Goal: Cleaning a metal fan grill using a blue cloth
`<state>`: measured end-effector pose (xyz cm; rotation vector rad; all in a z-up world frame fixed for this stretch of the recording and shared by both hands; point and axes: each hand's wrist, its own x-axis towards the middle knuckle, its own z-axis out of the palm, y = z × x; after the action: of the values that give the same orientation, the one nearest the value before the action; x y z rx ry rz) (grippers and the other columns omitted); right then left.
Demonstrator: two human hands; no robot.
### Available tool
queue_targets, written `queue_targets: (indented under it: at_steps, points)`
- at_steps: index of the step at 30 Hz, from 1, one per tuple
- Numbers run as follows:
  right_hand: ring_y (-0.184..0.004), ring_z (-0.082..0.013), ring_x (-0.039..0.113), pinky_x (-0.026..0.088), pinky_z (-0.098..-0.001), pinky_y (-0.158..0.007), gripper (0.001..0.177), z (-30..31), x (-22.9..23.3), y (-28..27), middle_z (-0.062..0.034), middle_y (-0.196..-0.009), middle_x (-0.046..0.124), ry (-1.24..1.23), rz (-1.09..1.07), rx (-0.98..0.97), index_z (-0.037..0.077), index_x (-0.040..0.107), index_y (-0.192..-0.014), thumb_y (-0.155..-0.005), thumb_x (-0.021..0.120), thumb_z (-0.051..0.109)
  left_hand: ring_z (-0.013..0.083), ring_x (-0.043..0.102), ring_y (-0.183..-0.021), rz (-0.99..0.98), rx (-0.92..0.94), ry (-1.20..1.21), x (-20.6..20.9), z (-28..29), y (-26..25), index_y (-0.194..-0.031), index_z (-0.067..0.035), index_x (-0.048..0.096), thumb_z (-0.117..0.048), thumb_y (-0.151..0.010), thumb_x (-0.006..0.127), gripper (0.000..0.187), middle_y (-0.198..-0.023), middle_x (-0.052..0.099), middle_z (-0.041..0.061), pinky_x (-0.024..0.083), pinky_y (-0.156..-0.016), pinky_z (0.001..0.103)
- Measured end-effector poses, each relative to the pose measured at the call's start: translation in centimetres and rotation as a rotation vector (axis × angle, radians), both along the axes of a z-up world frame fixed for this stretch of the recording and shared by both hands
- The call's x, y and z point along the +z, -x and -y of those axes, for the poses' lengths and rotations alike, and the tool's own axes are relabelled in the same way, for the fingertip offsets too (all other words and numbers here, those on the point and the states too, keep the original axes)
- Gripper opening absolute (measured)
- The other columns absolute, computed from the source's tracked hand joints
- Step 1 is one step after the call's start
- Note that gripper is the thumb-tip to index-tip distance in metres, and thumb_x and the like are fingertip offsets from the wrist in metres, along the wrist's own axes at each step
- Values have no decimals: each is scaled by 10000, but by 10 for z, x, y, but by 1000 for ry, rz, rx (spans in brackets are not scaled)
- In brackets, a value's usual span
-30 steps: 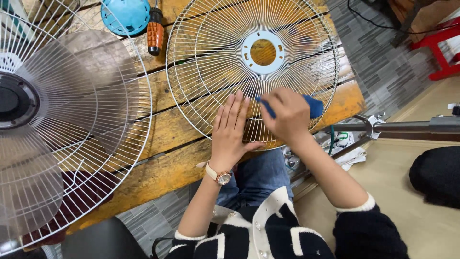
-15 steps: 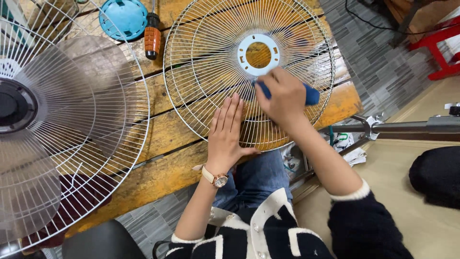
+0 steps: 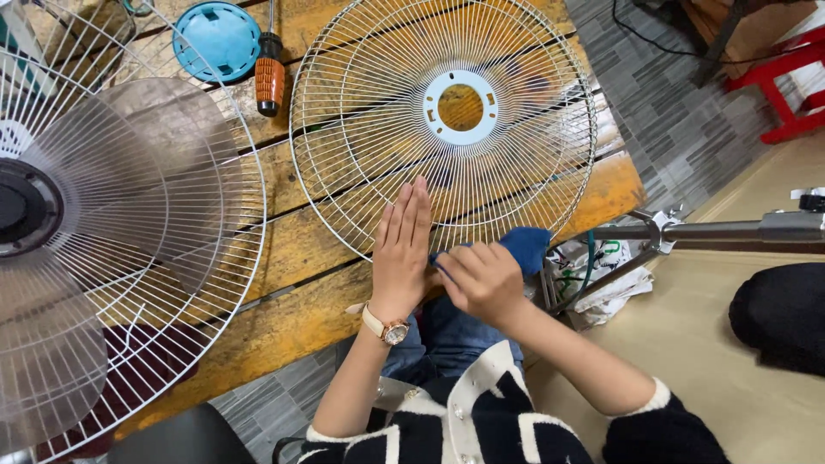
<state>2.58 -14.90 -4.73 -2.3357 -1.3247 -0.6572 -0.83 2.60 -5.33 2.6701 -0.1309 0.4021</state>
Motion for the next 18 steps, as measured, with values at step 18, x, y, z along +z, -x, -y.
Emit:
queue_targets:
  at_steps: [18]
  points:
    - [-744,-244,658,501,-374,-657,173,-14,33,-52,-49,-908,667,18,-20,-59,129,751,-960,-915,684,281,336,239,-1556,-27,-31,74,31,-2,1,-1603,12,194,-584,-310,952,1613,-1677,245,173,112,-1287,435]
